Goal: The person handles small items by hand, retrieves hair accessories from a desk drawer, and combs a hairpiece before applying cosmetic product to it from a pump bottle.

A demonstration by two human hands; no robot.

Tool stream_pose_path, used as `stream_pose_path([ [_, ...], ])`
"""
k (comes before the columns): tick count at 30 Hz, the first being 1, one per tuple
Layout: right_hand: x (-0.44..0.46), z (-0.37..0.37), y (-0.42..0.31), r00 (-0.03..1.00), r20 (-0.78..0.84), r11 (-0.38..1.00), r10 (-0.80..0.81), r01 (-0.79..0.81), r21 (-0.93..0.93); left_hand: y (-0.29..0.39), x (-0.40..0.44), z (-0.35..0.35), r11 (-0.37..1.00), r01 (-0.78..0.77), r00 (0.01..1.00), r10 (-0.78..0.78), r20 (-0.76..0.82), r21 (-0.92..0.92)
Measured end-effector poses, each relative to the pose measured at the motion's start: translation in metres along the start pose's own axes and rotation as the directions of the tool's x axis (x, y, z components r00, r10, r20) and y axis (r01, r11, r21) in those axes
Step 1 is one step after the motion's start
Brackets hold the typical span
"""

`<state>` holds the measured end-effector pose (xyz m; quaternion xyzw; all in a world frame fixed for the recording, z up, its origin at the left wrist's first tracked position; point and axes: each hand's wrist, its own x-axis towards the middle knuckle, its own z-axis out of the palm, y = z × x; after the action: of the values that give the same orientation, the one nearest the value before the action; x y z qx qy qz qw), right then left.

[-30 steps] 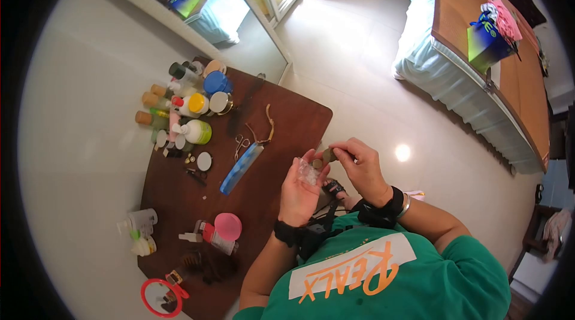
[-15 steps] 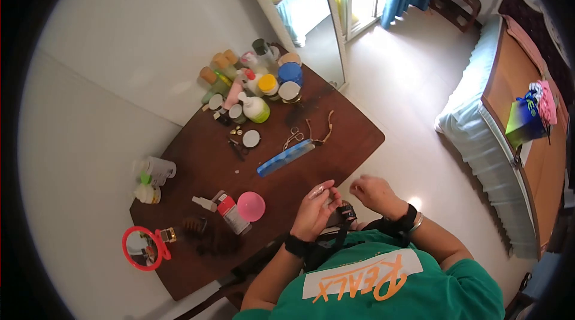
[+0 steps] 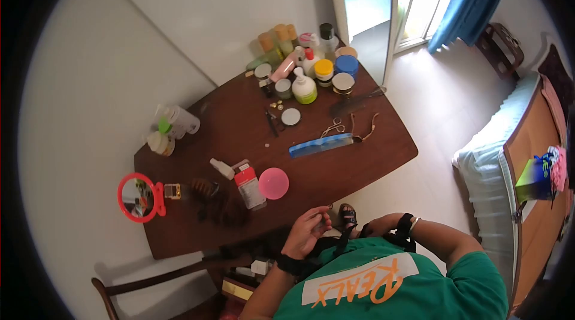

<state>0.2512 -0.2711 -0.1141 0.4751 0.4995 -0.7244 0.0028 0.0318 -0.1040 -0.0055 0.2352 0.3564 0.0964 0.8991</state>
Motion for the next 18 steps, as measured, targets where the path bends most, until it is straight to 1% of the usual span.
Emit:
stream_pose_path([
  [3, -0.024, -0.025, -0.074, 0.993, -0.089, 0.997, 0.073, -0.075, -0.023, 0.002, -0.017, -0.011, 0.999, -0.044, 0.995, 0.044, -0.084, 0.001],
  [6, 0.013, -0.047, -0.086, 0.992, -0.086, 0.988, 0.087, -0.098, -0.122, 0.006, -0.029, -0.024, 0.992, -0.127, 0.987, 0.127, -0.095, 0.004],
  [7, 0.035, -0.046, -0.087, 0.994, -0.068, 0.991, -0.087, 0.080, -0.106, 0.009, -0.034, -0.028, 0.990, -0.143, 0.985, 0.144, -0.100, 0.011],
  [8, 0.056, -0.043, -0.096, 0.964, -0.053, 0.963, -0.260, 0.255, -0.085, 0.014, -0.039, -0.029, 0.987, -0.159, 0.981, 0.161, -0.105, 0.020],
  [9, 0.059, -0.038, -0.130, 0.904, 0.006, 0.898, -0.427, 0.424, -0.118, 0.021, -0.043, -0.031, 0.984, -0.177, 0.978, 0.180, -0.107, 0.032],
  [10, 0.053, -0.032, -0.173, 0.814, 0.070, 0.802, -0.577, 0.581, -0.139, 0.027, -0.047, -0.032, 0.981, -0.191, 0.974, 0.195, -0.116, 0.044],
  [11, 0.045, -0.023, -0.208, 0.739, 0.148, 0.724, -0.657, 0.674, -0.150, 0.034, -0.053, -0.031, 0.982, -0.189, 0.976, 0.191, -0.105, 0.027],
  [12, 0.036, -0.016, -0.237, 0.651, 0.224, 0.634, -0.725, 0.758, -0.152, 0.040, -0.058, -0.030, 0.982, -0.188, 0.978, 0.188, -0.092, 0.011],
  [14, 0.018, -0.012, -0.284, 0.672, 0.390, 0.577, -0.629, 0.740, -0.346, 0.047, -0.068, -0.035, 0.987, -0.161, 0.985, 0.161, -0.067, 0.011],
  [15, 0.013, -0.010, -0.295, 0.685, 0.457, 0.528, -0.568, 0.729, -0.435, 0.045, -0.071, -0.035, 0.985, -0.108, 0.993, 0.114, -0.042, 0.138],
  [17, 0.010, 0.004, -0.299, 0.573, 0.506, 0.598, -0.645, 0.790, -0.132, 0.035, -0.072, -0.036, 0.925, -0.010, 1.000, 0.015, -0.008, 0.381],
  [18, 0.009, 0.010, -0.298, 0.517, 0.516, 0.614, -0.683, 0.789, 0.022, 0.020, -0.066, -0.045, 0.887, -0.068, 0.992, 0.010, 0.129, 0.456],
])
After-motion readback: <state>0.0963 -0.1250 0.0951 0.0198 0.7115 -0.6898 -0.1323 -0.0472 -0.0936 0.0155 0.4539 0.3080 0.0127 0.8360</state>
